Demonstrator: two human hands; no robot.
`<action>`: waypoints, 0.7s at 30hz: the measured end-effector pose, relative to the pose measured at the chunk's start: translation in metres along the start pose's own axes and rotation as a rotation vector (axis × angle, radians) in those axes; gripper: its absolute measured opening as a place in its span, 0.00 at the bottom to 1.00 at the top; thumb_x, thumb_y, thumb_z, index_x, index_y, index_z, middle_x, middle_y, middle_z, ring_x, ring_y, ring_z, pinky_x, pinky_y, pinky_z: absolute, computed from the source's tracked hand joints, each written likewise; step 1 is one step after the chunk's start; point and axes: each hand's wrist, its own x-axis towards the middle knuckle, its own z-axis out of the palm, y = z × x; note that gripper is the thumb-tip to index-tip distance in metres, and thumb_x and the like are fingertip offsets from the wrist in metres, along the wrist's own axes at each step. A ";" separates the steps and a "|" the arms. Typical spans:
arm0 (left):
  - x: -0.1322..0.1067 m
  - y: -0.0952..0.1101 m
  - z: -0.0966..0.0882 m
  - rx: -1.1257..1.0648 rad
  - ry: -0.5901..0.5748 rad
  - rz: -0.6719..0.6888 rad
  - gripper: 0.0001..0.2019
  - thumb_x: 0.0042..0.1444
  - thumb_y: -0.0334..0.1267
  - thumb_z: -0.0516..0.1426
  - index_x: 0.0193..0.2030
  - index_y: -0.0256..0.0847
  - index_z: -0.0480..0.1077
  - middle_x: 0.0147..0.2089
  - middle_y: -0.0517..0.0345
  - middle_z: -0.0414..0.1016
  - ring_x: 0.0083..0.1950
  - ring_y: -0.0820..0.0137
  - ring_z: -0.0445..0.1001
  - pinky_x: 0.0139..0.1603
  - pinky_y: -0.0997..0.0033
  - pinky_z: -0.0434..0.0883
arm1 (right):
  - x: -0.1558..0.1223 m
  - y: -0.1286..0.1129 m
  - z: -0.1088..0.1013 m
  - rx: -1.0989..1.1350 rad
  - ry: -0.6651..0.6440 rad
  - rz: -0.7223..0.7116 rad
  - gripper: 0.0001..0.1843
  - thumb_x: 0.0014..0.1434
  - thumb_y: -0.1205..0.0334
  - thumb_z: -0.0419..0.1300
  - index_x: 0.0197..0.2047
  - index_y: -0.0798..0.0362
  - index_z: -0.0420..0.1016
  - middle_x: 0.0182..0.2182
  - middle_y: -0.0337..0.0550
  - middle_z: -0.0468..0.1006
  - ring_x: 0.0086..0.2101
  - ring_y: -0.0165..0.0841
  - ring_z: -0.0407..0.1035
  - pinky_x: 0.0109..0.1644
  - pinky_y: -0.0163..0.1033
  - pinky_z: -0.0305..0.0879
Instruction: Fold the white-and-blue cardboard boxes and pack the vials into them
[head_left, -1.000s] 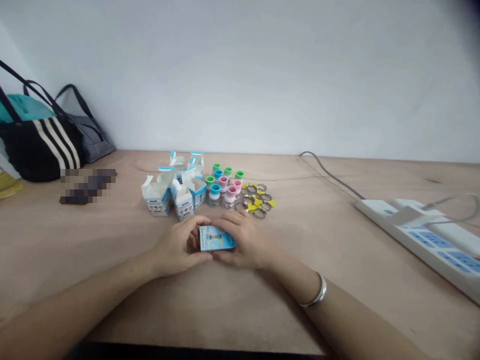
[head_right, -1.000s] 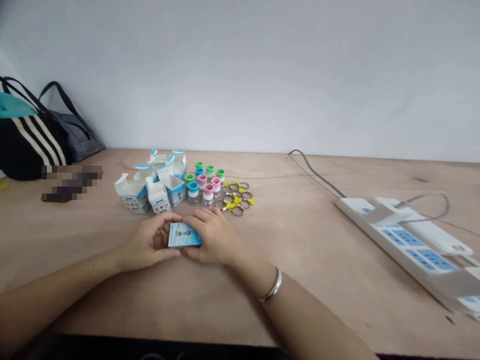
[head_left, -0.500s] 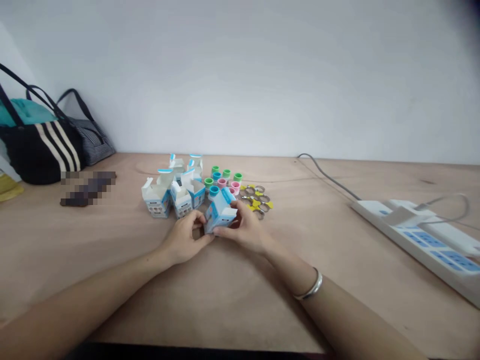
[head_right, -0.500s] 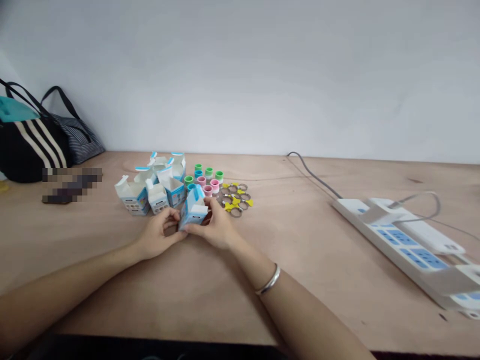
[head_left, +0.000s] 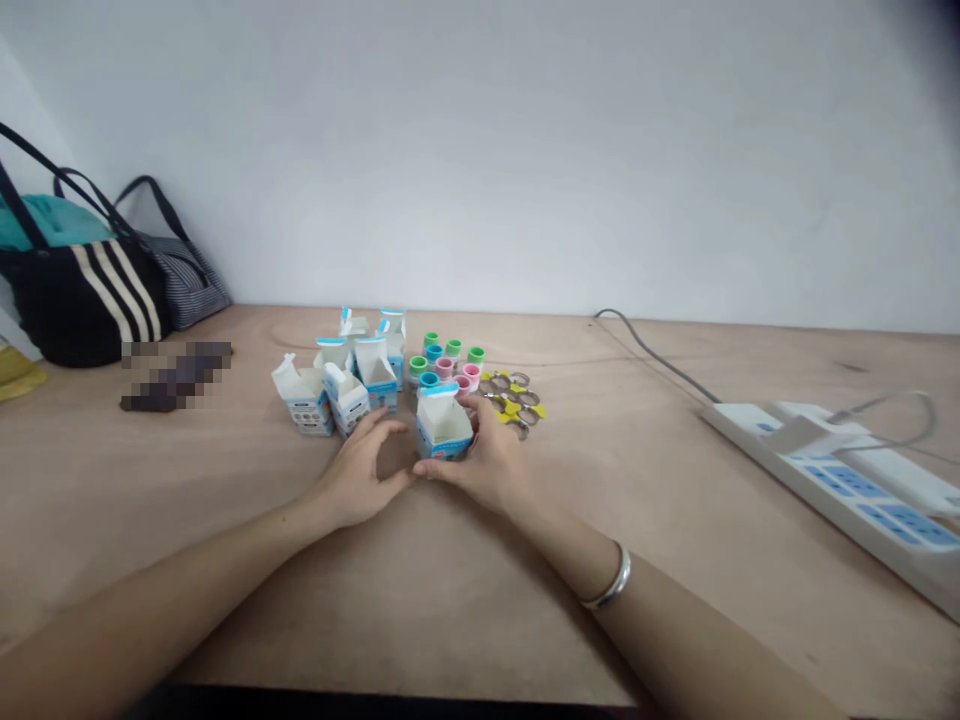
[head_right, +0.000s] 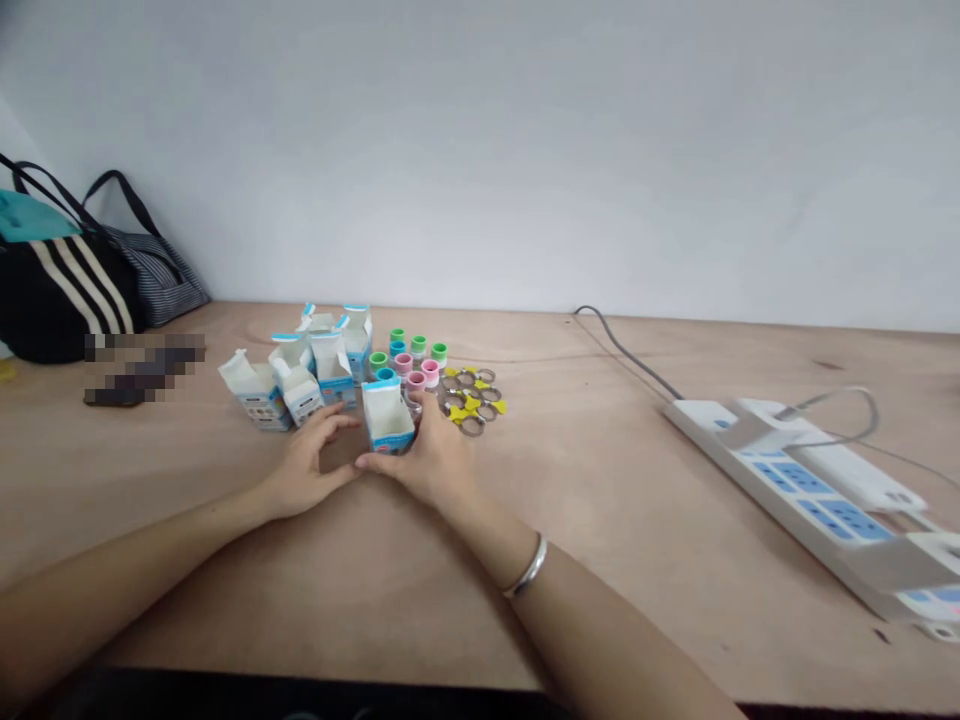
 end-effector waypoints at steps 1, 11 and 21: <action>0.000 -0.003 -0.001 0.025 0.011 0.005 0.23 0.49 0.42 0.61 0.52 0.42 0.65 0.62 0.46 0.58 0.65 0.55 0.58 0.59 0.54 0.64 | 0.000 0.000 0.000 0.001 -0.015 0.019 0.49 0.33 0.38 0.69 0.55 0.50 0.58 0.38 0.46 0.76 0.39 0.44 0.72 0.36 0.43 0.64; 0.001 -0.003 -0.015 0.007 0.149 0.043 0.13 0.48 0.32 0.58 0.42 0.42 0.64 0.53 0.52 0.63 0.56 0.62 0.66 0.50 0.61 0.71 | 0.002 0.000 -0.003 0.056 -0.205 0.059 0.44 0.37 0.43 0.69 0.54 0.50 0.62 0.30 0.39 0.75 0.29 0.34 0.70 0.30 0.36 0.59; 0.036 0.044 -0.038 -0.047 0.085 0.257 0.07 0.55 0.38 0.56 0.40 0.42 0.70 0.56 0.52 0.62 0.60 0.61 0.63 0.61 0.58 0.63 | 0.021 -0.012 -0.010 0.160 -0.019 -0.044 0.20 0.50 0.47 0.61 0.41 0.51 0.70 0.23 0.35 0.70 0.23 0.27 0.62 0.26 0.32 0.54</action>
